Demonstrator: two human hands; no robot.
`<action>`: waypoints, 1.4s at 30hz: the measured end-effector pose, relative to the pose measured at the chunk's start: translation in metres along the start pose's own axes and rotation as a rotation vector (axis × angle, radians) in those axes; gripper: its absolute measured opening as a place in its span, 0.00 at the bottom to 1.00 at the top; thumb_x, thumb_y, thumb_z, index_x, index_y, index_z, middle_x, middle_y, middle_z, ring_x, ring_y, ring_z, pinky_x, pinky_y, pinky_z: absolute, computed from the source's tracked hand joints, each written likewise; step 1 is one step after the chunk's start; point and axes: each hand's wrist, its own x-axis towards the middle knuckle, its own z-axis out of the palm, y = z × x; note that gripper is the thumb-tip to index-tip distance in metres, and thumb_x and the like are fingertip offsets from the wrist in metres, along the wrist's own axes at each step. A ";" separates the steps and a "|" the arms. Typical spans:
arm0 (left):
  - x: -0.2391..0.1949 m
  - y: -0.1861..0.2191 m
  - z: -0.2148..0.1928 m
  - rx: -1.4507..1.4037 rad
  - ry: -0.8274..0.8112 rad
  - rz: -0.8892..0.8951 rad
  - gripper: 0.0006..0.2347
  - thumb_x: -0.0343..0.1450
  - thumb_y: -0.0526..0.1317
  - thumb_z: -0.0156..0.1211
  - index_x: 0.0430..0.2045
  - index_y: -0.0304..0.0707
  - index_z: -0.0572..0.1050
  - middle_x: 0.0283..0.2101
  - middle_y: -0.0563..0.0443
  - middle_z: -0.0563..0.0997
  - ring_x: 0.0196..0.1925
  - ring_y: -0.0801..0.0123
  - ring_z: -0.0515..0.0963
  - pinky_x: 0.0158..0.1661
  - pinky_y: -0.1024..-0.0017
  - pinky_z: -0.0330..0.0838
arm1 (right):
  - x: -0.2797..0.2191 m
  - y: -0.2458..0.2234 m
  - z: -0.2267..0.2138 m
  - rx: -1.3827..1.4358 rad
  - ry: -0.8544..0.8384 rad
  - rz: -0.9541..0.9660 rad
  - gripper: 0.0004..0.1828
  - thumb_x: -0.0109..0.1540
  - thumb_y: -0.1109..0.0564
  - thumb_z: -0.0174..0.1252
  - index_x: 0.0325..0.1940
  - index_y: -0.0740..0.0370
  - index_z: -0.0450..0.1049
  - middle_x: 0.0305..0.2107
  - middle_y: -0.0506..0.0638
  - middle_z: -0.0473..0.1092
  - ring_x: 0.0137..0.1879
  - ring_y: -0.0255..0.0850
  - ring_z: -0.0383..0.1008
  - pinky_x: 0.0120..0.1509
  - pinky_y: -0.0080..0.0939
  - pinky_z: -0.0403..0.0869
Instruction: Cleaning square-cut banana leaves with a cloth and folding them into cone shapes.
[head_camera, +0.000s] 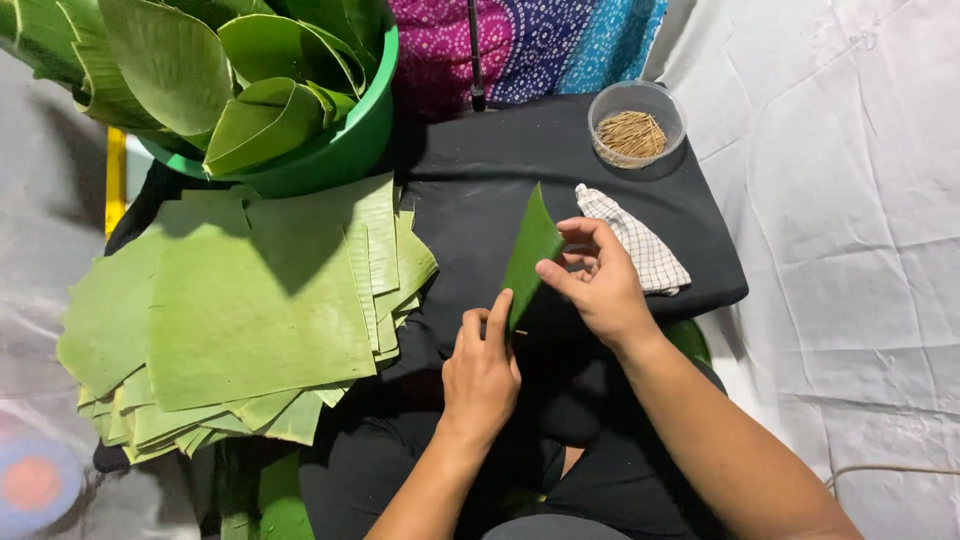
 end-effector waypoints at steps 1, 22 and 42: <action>-0.001 -0.003 0.002 0.000 -0.001 0.000 0.29 0.69 0.28 0.53 0.69 0.48 0.61 0.44 0.43 0.70 0.41 0.46 0.79 0.25 0.51 0.81 | -0.002 -0.002 0.001 0.000 0.000 0.001 0.34 0.56 0.56 0.74 0.63 0.59 0.67 0.49 0.53 0.70 0.48 0.37 0.75 0.43 0.30 0.78; 0.019 -0.044 0.066 -1.026 -0.181 -0.657 0.10 0.77 0.41 0.55 0.39 0.29 0.75 0.12 0.39 0.76 0.07 0.59 0.76 0.09 0.70 0.69 | 0.034 0.053 -0.058 -0.621 0.098 -0.271 0.24 0.55 0.46 0.75 0.53 0.48 0.78 0.39 0.46 0.72 0.44 0.43 0.75 0.54 0.45 0.73; 0.029 -0.037 0.041 -0.595 -0.422 -0.463 0.08 0.75 0.44 0.49 0.36 0.39 0.70 0.14 0.52 0.77 0.28 0.56 0.81 0.38 0.60 0.75 | -0.006 0.063 -0.001 -1.102 -0.294 -0.902 0.22 0.67 0.36 0.49 0.57 0.47 0.75 0.45 0.51 0.68 0.49 0.53 0.69 0.52 0.50 0.69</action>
